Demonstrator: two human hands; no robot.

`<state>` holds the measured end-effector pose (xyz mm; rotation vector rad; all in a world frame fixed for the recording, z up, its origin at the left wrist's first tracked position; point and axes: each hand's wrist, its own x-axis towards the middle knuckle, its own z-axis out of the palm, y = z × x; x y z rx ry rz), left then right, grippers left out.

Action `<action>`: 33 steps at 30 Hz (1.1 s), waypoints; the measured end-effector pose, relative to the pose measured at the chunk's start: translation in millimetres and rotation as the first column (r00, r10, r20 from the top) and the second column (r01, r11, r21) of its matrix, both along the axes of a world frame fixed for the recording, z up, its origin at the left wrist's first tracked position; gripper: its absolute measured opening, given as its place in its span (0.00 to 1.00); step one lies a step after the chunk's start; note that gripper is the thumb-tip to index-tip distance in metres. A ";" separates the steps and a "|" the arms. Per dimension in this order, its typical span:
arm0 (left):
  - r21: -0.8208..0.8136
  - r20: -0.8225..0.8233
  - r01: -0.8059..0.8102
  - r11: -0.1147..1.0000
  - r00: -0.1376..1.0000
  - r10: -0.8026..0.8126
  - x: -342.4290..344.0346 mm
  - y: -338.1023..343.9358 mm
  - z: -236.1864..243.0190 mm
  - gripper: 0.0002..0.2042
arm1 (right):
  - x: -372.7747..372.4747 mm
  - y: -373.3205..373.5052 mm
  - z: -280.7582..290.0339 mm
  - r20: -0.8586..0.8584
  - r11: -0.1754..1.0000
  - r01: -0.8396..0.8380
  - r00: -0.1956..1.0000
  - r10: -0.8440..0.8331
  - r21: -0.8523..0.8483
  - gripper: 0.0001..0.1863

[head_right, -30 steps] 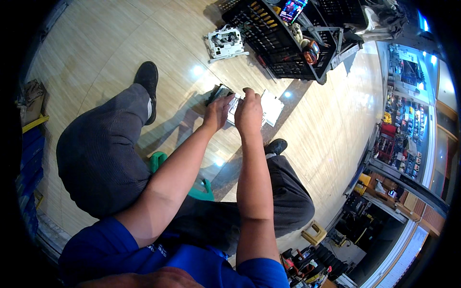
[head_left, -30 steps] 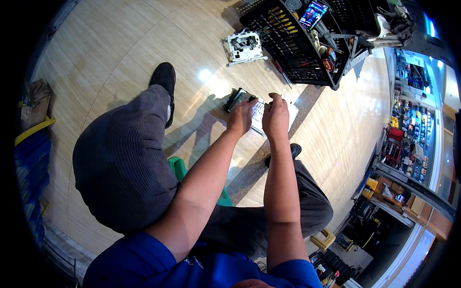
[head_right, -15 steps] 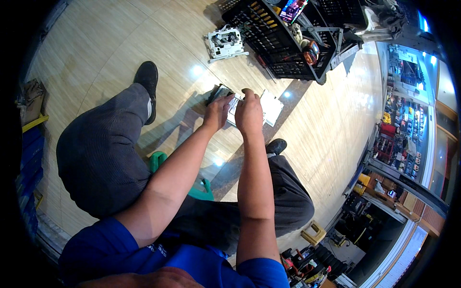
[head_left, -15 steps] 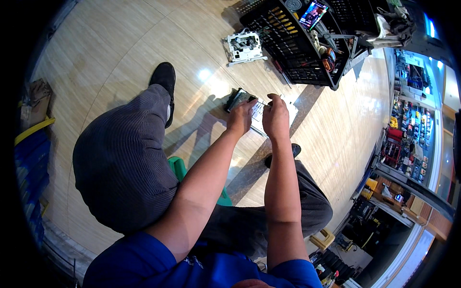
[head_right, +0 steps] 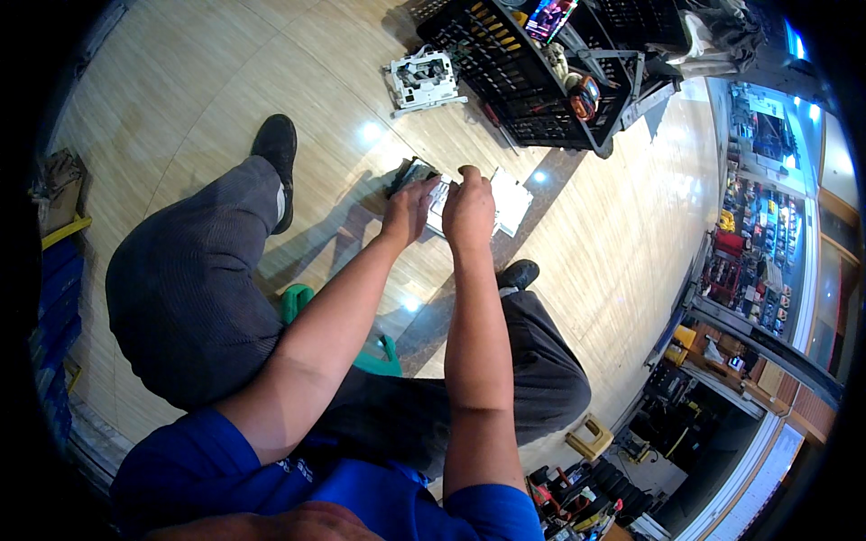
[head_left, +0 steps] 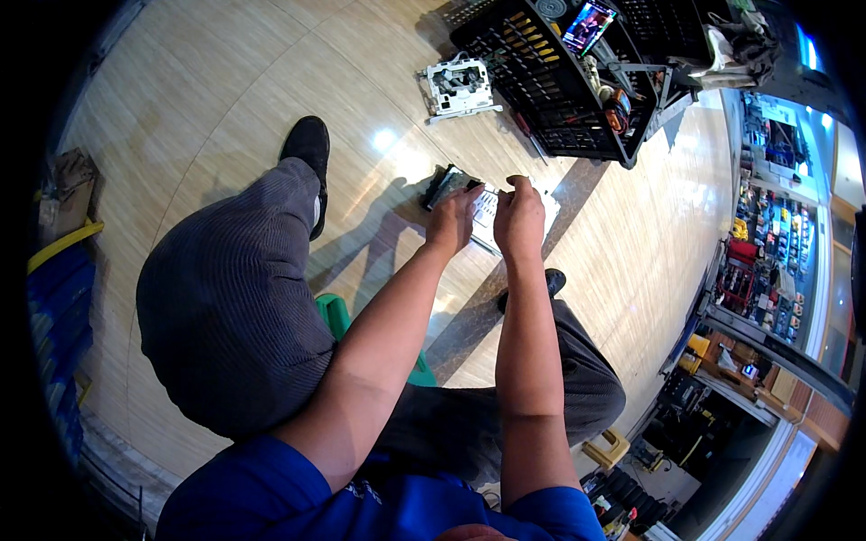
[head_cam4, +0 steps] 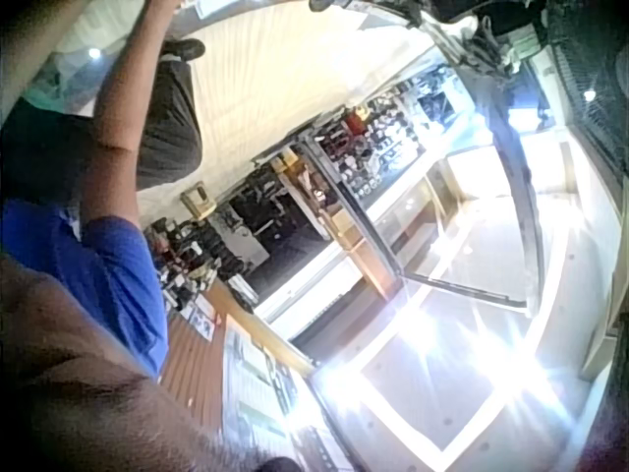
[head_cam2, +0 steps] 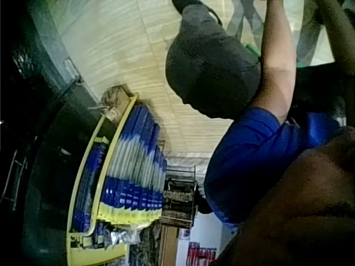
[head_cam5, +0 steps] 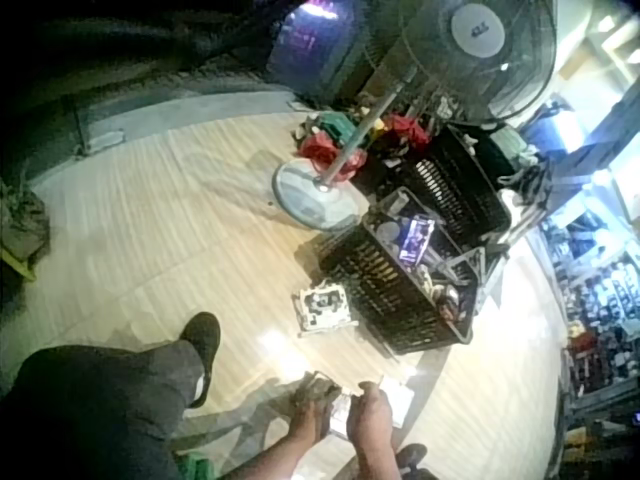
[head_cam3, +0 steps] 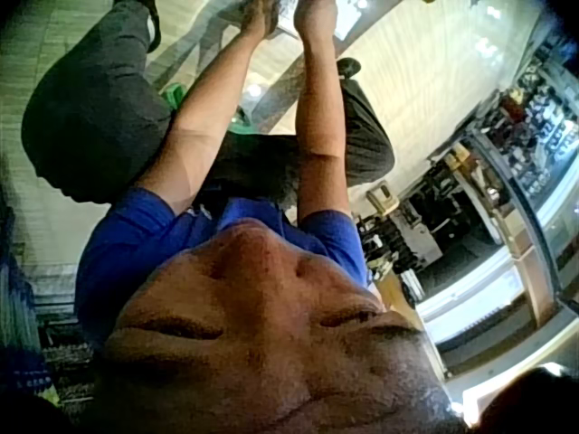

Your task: The person is repairing a car audio unit by manipulating internal wiring and electronic components by hand while sitting on a stool.

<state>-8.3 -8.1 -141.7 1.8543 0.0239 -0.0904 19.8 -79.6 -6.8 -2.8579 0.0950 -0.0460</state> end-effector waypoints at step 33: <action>-0.119 -0.186 -0.004 0.993 0.982 -0.018 0.9 -0.1 13.4 0.18 | -69.1 -95.7 63.7 -0.369 0.986 -0.137 0.925 0.095 -0.091 0.10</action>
